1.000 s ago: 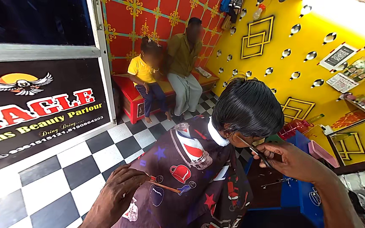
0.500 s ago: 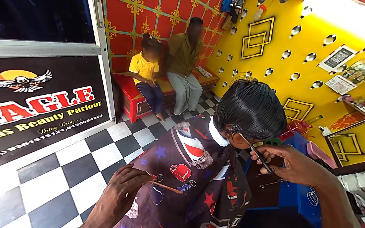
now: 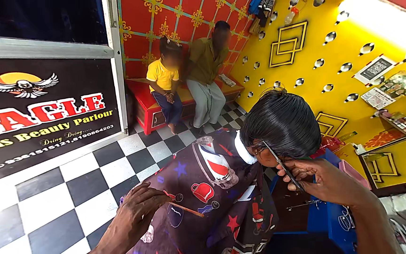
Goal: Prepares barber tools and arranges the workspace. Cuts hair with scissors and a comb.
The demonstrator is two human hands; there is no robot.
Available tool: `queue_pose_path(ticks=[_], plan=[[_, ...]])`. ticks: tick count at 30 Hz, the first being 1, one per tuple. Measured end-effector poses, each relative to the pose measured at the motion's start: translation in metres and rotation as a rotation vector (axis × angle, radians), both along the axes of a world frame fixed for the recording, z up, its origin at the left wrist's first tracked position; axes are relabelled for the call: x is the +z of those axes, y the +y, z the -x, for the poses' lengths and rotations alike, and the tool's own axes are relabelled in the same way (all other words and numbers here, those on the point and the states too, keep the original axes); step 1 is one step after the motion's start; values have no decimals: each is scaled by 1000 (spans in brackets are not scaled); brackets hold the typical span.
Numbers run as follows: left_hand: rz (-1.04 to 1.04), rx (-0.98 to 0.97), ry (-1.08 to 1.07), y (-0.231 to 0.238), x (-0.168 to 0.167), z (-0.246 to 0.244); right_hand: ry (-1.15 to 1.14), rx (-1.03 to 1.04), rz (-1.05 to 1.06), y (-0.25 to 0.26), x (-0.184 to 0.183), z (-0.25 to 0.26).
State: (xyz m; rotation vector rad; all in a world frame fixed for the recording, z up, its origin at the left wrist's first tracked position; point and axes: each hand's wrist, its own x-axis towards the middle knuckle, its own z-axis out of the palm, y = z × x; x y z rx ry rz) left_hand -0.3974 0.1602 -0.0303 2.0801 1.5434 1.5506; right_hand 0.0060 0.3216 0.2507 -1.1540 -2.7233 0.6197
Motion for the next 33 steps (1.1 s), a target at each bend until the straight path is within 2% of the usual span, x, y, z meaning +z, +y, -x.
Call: queue_pose_path(ticks=[17,33], plan=[[17,-5,-15,-2,-4,3,-20,23,-84,-3,-1,-5],[14,-12,-6,-2,-4,8,1,15,-71,-9,-2,-4]])
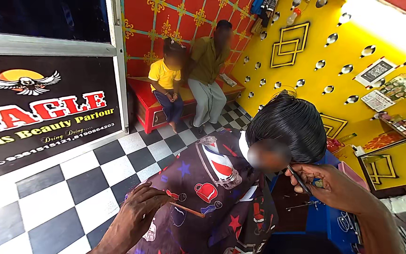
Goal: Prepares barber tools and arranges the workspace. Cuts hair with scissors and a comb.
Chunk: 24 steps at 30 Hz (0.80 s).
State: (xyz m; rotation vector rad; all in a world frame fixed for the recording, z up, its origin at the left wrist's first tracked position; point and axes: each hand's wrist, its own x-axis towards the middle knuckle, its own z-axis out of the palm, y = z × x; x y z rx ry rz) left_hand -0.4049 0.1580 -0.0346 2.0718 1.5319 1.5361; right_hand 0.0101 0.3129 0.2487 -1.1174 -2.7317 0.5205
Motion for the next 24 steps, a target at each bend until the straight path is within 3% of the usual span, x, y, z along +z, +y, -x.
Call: queue_pose_path(ticks=[4,24], plan=[[1,2,0,0,0,1,16,-8,73,1,3,1],[7,-3,2,2,0,1,-49,-21,-16,1,8,2]])
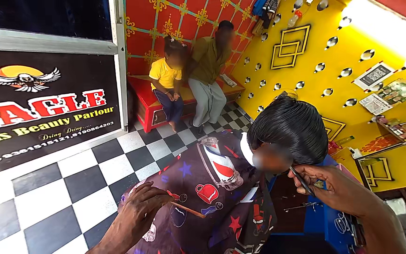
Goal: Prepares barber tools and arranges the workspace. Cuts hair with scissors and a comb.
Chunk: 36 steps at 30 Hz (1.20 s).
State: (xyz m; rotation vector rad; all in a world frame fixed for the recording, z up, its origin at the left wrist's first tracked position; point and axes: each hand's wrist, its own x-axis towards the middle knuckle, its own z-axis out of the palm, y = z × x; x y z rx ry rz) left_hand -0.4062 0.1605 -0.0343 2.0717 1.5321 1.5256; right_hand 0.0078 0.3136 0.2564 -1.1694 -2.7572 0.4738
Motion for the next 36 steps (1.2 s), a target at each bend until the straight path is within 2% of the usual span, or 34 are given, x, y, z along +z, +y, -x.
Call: queue_pose_path(ticks=[8,13,36], plan=[[6,-6,7,1,-3,-2,-24,-10,77,0,8,5],[1,-17,-7,3,-4,-4,-22,16,-18,3,8,5],[17,-17,-13,1,-6,-2,-68,10,11,3,16,3]])
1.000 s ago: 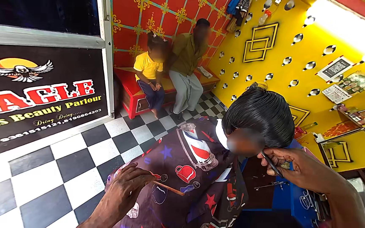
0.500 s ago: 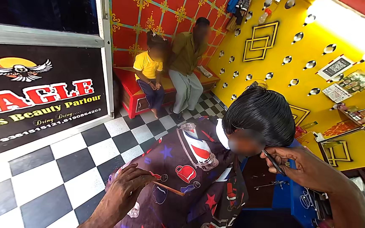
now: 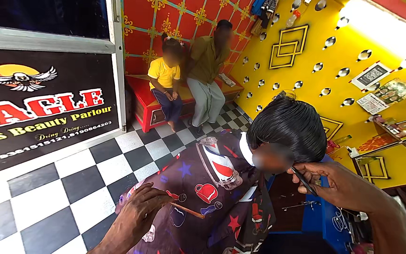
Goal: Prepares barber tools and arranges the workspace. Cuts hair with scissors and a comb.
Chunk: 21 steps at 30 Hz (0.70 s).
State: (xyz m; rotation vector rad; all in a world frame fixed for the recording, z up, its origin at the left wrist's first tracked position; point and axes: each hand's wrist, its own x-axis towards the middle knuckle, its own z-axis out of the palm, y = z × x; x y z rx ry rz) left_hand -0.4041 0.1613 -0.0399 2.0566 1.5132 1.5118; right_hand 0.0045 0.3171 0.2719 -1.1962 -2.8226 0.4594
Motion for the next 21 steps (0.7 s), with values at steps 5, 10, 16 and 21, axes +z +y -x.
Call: queue_pose_path(ticks=[5,10,16,21], plan=[[4,0,6,-1,-2,0,-6,-18,-39,-1,1,2],[5,8,12,-2,-1,1,-16,-38,-40,-3,1,1],[-4,12,5,-1,-3,0,-32,-35,-50,-3,3,0],[-4,16,4,-1,-2,-1,-49,-25,-67,-3,6,1]])
